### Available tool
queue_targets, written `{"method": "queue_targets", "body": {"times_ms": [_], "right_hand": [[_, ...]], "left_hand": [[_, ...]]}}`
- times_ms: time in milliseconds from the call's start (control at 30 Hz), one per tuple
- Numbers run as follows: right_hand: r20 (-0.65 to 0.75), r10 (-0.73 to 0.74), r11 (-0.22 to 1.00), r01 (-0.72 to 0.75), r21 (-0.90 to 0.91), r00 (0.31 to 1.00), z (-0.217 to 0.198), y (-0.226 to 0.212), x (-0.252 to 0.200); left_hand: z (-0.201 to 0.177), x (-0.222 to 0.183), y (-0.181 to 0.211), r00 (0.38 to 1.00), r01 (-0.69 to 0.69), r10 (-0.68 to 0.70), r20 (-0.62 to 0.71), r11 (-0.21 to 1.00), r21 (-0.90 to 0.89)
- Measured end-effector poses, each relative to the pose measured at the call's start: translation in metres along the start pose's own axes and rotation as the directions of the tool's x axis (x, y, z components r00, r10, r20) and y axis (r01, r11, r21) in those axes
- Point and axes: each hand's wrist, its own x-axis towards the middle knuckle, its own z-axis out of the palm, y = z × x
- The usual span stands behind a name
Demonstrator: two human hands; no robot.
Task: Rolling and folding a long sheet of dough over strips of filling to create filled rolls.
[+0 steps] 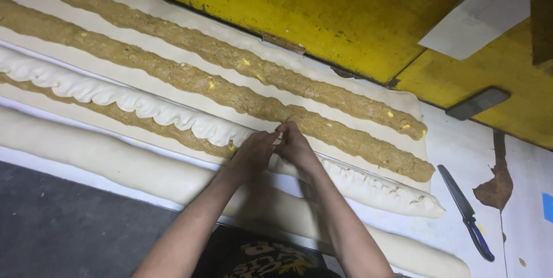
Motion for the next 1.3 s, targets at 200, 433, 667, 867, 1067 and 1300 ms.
{"method": "queue_targets", "body": {"times_ms": [200,433,667,867,1067,1300], "right_hand": [[-0.298,-0.087,0.955,0.165,0.246,0.951,0.012,0.048,-0.038],[-0.350,-0.158,0.982,0.185,0.046,0.923,0.057,0.073,-0.023],[-0.259,-0.101,0.995,0.103,-0.008,0.961,0.019,0.047,0.014],[-0.178,-0.351,0.895,0.274,-0.351,0.919,0.030,0.055,0.015],[-0.048,-0.409,0.786,0.325,-0.525,0.911,0.020,0.052,-0.035],[0.038,-0.673,0.433,0.435,-0.790,0.738,0.032,0.085,-0.009]], "left_hand": [[0.027,0.011,-0.036,0.991,-0.031,0.053,0.125,0.984,-0.175],[0.032,0.020,-0.052,0.987,-0.106,0.140,0.078,0.936,-0.336],[-0.012,0.004,-0.012,0.992,0.009,-0.024,-0.126,0.993,-0.122],[0.049,0.021,-0.037,0.975,0.222,-0.223,0.022,0.951,-0.215],[0.018,0.019,0.017,0.941,0.339,-0.333,-0.065,0.931,0.132],[0.019,-0.046,0.015,0.945,0.137,-0.077,-0.317,0.976,0.169]]}}
